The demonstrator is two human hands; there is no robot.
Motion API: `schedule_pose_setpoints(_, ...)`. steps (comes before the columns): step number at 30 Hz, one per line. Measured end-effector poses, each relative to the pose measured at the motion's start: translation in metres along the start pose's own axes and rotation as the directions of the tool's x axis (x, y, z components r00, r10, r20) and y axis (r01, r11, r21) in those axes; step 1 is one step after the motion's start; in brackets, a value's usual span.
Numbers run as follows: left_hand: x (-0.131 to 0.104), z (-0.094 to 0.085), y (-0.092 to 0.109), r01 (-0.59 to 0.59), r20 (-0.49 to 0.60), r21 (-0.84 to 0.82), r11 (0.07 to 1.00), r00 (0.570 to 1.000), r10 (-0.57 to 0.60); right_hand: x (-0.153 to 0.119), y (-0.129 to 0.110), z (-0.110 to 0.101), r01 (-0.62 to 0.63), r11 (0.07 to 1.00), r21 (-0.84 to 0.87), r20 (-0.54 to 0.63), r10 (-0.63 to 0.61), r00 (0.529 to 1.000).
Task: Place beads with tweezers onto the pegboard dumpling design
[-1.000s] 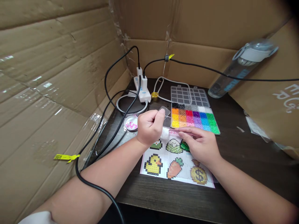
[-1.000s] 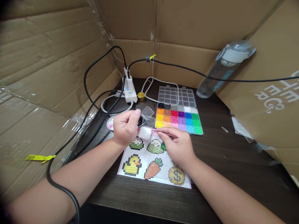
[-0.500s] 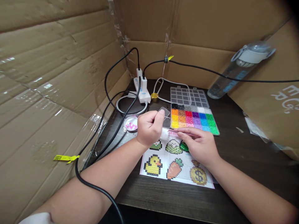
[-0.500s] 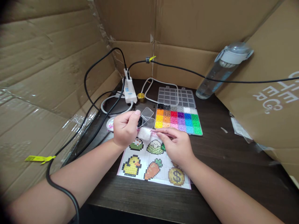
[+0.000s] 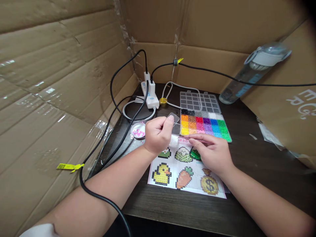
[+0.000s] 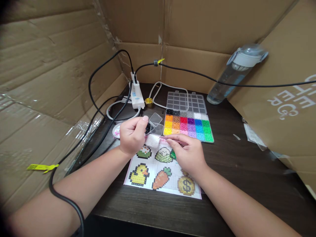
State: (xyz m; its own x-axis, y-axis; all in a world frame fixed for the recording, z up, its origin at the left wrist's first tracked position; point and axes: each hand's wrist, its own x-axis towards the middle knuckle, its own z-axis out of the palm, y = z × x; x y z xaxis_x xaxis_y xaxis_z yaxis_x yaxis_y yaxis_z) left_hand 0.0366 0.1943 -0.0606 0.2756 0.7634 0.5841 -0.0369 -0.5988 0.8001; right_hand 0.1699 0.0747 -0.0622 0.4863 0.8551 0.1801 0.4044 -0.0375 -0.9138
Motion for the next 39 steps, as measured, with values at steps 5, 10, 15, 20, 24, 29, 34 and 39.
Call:
schedule_pose_setpoints(5,0.001,0.000,-0.001,-0.006,0.005,0.008,1.000,1.000,0.006,0.000,-0.007,-0.007,0.028,0.999,-0.027,-0.058,-0.030,0.998)
schedule_pose_setpoints(10,0.002,-0.001,0.001,0.012,0.005,-0.003,1.000,1.000,-0.012,-0.001,-0.020,-0.030,0.091,0.983,-0.159,-0.205,-0.123,0.971)
schedule_pose_setpoints(15,0.003,-0.001,0.000,0.015,-0.012,0.004,1.000,1.000,-0.015,-0.012,-0.018,-0.060,0.115,0.951,-0.287,-0.260,-0.193,0.946)
schedule_pose_setpoints(20,0.002,0.000,-0.003,0.016,0.000,0.002,1.000,1.000,-0.016,-0.022,0.018,-0.076,-0.004,0.983,-0.181,-0.164,-0.026,0.986)
schedule_pose_setpoints(24,0.002,0.001,-0.005,0.037,0.009,-0.035,0.999,0.999,-0.037,-0.020,0.040,-0.075,-0.107,0.994,-0.031,-0.101,0.104,0.989)
schedule_pose_setpoints(29,0.002,0.000,-0.006,0.057,0.015,-0.027,0.998,0.998,-0.056,-0.014,0.044,-0.073,-0.168,0.986,0.004,-0.033,0.168,0.985)
schedule_pose_setpoints(34,0.001,0.001,-0.007,0.070,0.028,-0.057,0.996,0.997,-0.068,-0.014,0.041,-0.073,-0.142,0.989,-0.035,-0.012,0.141,0.990)
schedule_pose_setpoints(39,0.001,0.001,-0.009,0.079,0.033,-0.071,0.994,0.997,-0.076,-0.015,0.036,-0.070,-0.098,0.994,-0.051,0.018,0.099,0.995)
